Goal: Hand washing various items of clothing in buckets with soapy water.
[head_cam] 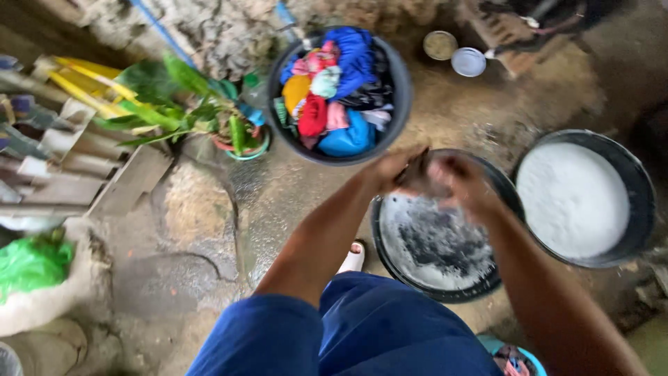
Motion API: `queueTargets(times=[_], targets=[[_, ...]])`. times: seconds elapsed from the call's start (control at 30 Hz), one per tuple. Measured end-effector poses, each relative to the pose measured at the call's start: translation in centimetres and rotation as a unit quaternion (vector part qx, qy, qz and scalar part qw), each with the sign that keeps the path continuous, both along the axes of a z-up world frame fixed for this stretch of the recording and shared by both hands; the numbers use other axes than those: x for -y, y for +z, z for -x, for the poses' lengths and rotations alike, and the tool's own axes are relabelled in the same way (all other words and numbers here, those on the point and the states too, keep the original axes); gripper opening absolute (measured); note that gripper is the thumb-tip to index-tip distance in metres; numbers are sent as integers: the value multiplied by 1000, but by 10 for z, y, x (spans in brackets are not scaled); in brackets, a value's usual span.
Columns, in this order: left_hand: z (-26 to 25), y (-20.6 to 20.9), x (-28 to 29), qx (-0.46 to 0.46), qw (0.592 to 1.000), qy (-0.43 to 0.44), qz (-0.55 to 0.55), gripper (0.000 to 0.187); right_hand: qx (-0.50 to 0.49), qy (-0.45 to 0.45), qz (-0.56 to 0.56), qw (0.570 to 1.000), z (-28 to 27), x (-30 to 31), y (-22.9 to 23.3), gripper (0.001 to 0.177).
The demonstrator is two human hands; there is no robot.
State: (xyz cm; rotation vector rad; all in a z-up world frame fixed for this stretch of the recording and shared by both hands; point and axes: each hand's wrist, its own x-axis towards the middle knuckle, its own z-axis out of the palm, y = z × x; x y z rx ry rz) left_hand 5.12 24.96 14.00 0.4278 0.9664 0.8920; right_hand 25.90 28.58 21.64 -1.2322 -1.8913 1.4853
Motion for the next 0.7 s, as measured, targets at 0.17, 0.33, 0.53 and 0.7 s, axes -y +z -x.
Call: queueTargets(times=[0.17, 0.33, 0.53, 0.7], targets=[[73, -47, 134, 16, 984, 64, 165, 70, -72, 128, 394, 907, 39, 53, -133, 52], [115, -24, 237, -77, 950, 156, 260, 78, -131, -16, 578, 806, 119, 57, -121, 44], [131, -38, 261, -74, 929, 265, 249, 71, -218, -67, 478, 848, 234, -31, 39, 69], [119, -20, 238, -57, 936, 248, 243, 67, -105, -147, 441, 879, 229, -69, 42, 90]])
